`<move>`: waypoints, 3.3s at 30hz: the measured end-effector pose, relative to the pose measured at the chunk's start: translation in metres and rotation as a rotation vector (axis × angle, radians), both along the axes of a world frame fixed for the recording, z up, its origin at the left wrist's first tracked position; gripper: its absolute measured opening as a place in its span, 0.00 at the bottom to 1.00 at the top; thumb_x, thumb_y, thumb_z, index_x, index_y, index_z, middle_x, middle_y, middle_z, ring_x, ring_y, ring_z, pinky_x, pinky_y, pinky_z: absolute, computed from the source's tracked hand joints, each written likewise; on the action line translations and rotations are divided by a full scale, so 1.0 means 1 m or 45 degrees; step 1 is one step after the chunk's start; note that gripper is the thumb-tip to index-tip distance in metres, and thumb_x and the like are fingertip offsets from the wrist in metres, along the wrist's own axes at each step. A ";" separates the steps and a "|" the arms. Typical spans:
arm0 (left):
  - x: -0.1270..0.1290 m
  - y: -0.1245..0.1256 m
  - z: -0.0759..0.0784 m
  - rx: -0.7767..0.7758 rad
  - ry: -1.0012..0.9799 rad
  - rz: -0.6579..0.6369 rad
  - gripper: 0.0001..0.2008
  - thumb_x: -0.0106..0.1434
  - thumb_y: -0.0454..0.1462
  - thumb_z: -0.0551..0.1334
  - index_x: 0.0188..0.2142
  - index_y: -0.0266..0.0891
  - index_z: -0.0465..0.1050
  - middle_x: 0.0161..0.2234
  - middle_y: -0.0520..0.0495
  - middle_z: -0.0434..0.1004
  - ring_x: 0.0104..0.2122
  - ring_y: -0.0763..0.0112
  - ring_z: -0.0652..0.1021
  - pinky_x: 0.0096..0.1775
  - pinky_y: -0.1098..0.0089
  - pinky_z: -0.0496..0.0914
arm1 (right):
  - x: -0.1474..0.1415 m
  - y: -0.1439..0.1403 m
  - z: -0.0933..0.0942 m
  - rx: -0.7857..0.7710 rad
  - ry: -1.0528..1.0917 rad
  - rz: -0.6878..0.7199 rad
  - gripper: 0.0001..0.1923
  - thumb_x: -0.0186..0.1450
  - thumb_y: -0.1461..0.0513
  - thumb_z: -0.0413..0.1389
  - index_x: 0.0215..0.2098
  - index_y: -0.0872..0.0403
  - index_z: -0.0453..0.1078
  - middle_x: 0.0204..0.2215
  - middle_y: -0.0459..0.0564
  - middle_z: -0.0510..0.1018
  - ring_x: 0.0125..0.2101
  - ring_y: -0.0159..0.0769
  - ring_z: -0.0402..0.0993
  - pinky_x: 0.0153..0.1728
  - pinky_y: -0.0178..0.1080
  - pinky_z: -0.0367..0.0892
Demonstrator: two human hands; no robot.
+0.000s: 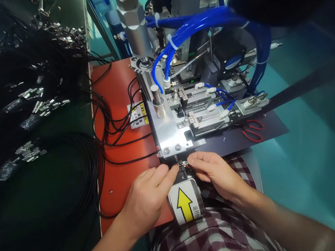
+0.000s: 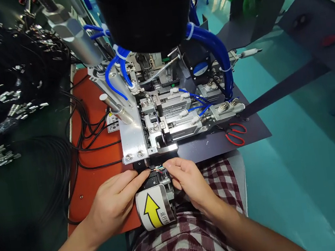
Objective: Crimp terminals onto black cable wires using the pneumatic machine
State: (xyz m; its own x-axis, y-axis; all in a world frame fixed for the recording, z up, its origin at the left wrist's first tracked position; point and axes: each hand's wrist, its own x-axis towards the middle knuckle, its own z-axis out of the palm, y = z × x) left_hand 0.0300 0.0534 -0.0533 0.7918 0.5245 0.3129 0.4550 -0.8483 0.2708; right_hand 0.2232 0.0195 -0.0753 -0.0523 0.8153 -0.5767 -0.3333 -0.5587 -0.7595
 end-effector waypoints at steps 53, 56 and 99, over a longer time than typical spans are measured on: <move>0.012 -0.016 0.007 -0.288 0.159 0.199 0.16 0.65 0.30 0.52 0.51 0.31 0.68 0.35 0.41 0.71 0.33 0.63 0.70 0.33 0.66 0.71 | -0.005 0.000 -0.007 0.181 -0.052 0.004 0.14 0.61 0.53 0.57 0.26 0.54 0.64 0.14 0.39 0.65 0.17 0.27 0.58 0.22 0.33 0.55; 0.014 -0.016 0.007 -0.263 0.176 0.218 0.16 0.65 0.30 0.51 0.50 0.32 0.68 0.35 0.42 0.70 0.32 0.64 0.70 0.32 0.66 0.71 | -0.003 0.000 -0.008 0.120 0.038 0.037 0.16 0.59 0.51 0.59 0.24 0.55 0.65 0.14 0.39 0.65 0.17 0.27 0.57 0.22 0.33 0.55; -0.003 -0.049 0.017 -0.213 0.163 0.543 0.22 0.67 0.32 0.45 0.59 0.41 0.59 0.42 0.42 0.71 0.41 0.62 0.73 0.41 0.64 0.71 | -0.017 -0.005 -0.026 0.290 -0.003 -0.112 0.16 0.61 0.50 0.57 0.27 0.53 0.63 0.18 0.38 0.59 0.19 0.27 0.52 0.21 0.33 0.50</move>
